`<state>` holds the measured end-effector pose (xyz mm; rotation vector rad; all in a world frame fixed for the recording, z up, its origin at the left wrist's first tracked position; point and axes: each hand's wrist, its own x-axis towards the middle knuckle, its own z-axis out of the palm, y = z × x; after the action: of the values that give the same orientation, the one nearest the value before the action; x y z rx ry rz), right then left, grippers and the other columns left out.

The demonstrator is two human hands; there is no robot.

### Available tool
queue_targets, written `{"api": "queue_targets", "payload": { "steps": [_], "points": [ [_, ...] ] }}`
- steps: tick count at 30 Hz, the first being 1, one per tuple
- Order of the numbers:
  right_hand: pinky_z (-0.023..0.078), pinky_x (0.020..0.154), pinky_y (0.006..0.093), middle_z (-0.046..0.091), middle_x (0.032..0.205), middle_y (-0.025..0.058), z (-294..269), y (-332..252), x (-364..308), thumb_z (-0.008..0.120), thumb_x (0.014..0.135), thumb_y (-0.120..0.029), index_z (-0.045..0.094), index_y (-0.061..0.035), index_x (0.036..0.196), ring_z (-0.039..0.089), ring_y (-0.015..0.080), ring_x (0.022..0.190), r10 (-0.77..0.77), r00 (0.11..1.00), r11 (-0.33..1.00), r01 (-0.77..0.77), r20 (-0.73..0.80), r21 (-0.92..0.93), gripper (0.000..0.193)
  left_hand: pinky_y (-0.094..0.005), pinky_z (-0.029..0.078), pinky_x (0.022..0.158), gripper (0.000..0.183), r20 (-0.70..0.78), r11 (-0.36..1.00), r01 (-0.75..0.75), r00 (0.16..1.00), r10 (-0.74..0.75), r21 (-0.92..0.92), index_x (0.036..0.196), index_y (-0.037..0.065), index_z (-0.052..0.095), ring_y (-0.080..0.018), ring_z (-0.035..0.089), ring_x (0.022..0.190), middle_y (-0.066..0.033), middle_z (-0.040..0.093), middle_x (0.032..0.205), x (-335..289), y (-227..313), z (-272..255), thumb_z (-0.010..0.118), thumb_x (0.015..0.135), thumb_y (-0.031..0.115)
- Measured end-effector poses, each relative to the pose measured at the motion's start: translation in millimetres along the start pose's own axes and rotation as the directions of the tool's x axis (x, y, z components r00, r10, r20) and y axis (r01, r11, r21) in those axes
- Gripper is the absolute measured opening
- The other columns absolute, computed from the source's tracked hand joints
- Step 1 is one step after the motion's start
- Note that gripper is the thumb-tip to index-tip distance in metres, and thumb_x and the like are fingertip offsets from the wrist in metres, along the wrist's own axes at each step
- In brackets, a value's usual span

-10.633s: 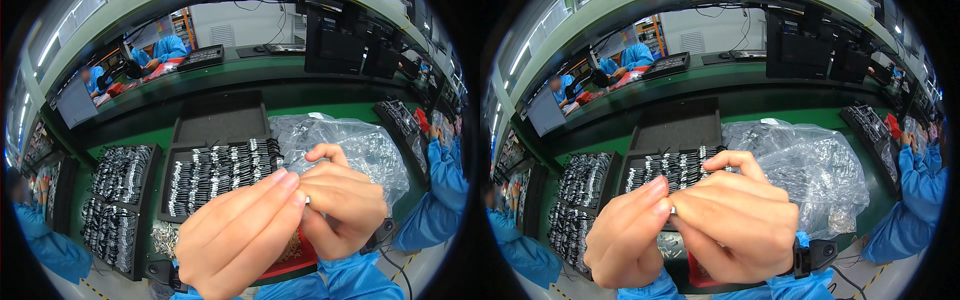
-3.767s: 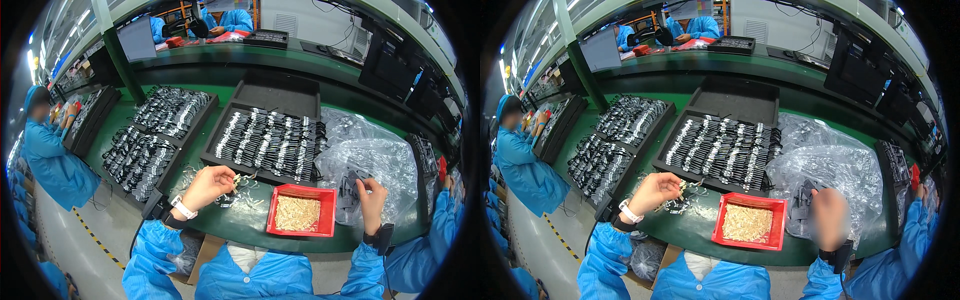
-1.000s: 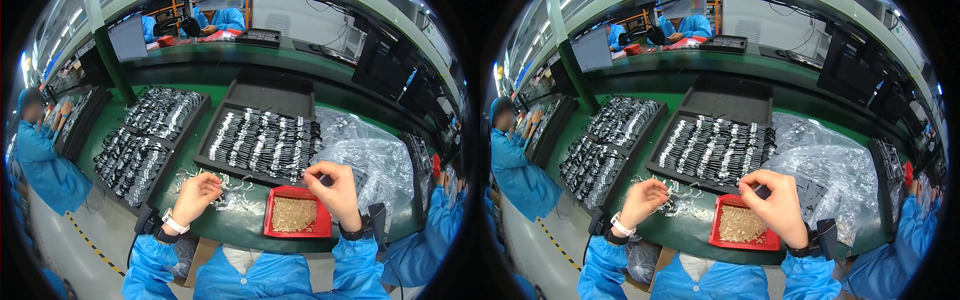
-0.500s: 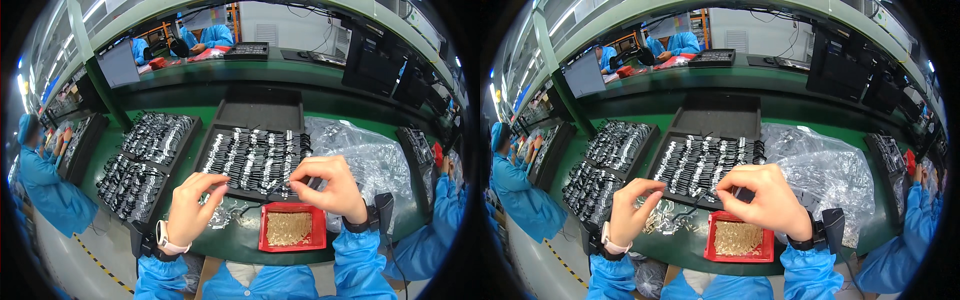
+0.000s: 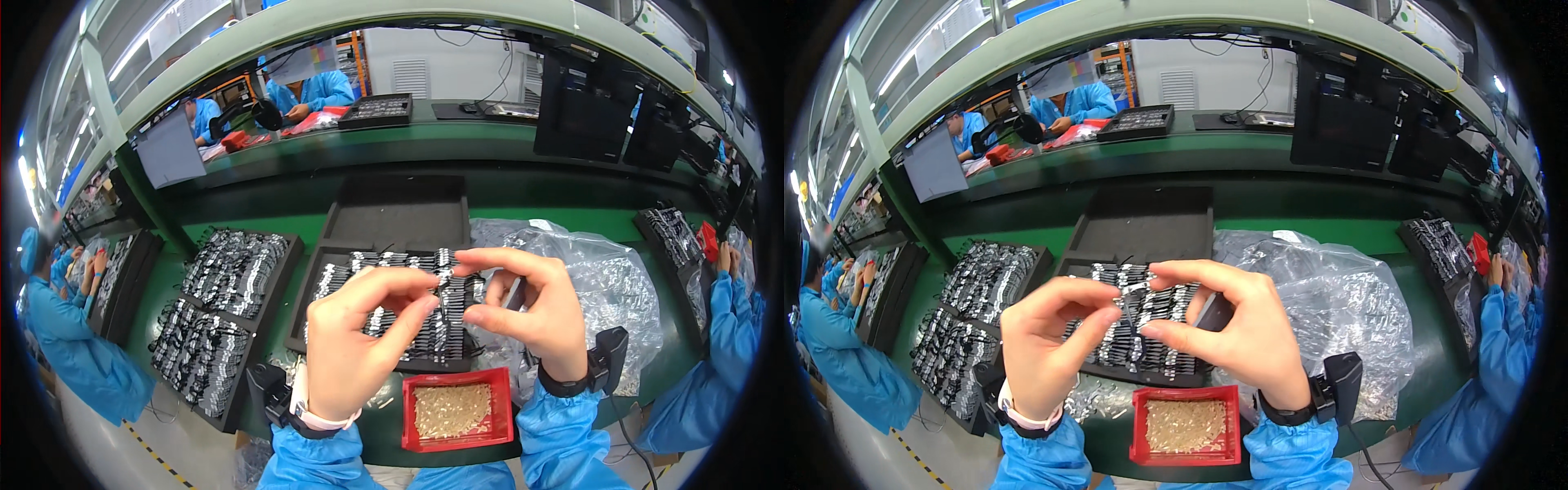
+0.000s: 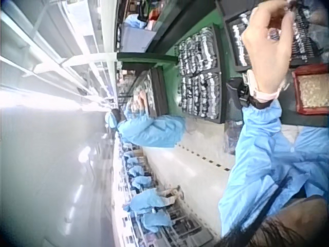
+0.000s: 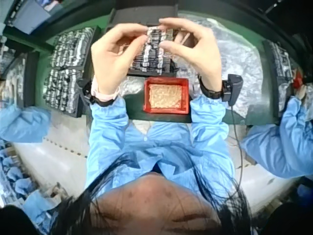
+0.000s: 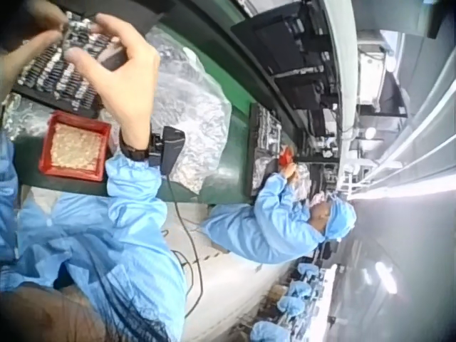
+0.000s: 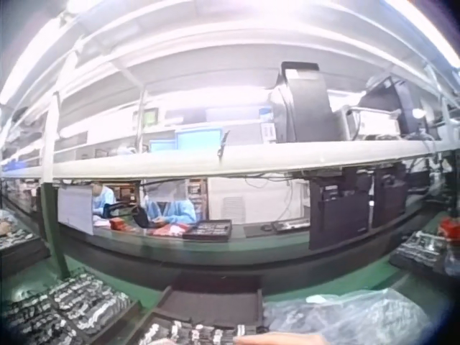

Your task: Assembling small electronic components by connecting wires to plastic housings.

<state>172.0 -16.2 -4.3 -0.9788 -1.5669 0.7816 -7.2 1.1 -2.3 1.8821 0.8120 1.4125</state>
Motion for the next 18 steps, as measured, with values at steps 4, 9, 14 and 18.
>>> {"api": "queue_targets", "payload": {
  "steps": [4,9,14,18],
  "points": [
    [0.04,0.053,0.0172,0.063,0.083,0.0054,1.1,0.5,-0.3,0.071,0.066,-0.007,0.063,-0.0002,0.093,0.05,0.0029,0.058,0.054,0.999,0.986,-0.054,0.003,0.16,0.029,-0.0221,0.046,0.062,0.02,-0.138,0.985,-0.089,0.988,0.069,-0.149,0.089,-0.001,0.061,-0.0123,0.059,0.068,-0.0091,0.061,0.077,7.8,1.1,14.6,0.064,0.069,-0.006],
    [0.041,0.052,0.0182,0.063,0.076,0.0056,3.1,1.6,-4.5,0.068,0.068,-0.004,0.065,-0.0012,0.081,0.053,0.0055,0.059,-0.094,0.991,0.994,0.099,-0.096,0.051,0.014,-0.0224,0.048,0.061,0.019,-0.082,0.982,-0.16,0.985,0.152,-0.098,0.087,-0.001,0.061,-0.0135,0.06,0.067,-0.0089,0.061,0.076,9.7,-1.0,25.7,0.063,0.069,-0.007],
    [0.046,0.053,0.0209,0.063,0.071,0.0076,-1.2,-4.7,-4.5,0.066,0.066,-0.001,0.064,-0.0006,0.078,0.06,0.0117,0.064,-0.197,0.978,0.974,0.188,-0.064,-0.129,0.012,-0.0219,0.048,0.06,0.018,0.054,0.994,-0.092,0.994,0.096,-0.064,0.086,0.0,0.061,-0.0124,0.06,0.067,-0.0078,0.061,0.076,7.7,-1.0,16.0,0.063,0.07,-0.005],
    [0.048,0.05,0.0214,0.062,0.071,0.0068,-3.0,-10.5,-7.4,0.065,0.066,0.0,0.063,-0.0003,0.075,0.06,0.0119,0.061,-0.169,0.985,0.962,0.174,0.04,-0.212,0.009,-0.0233,0.047,0.063,0.016,0.198,0.991,-0.127,0.973,0.115,0.05,0.082,-0.006,0.058,-0.0143,0.059,0.07,-0.0111,0.061,0.075,6.8,4.0,7.2,0.061,0.067,-0.008]
  ]
}}
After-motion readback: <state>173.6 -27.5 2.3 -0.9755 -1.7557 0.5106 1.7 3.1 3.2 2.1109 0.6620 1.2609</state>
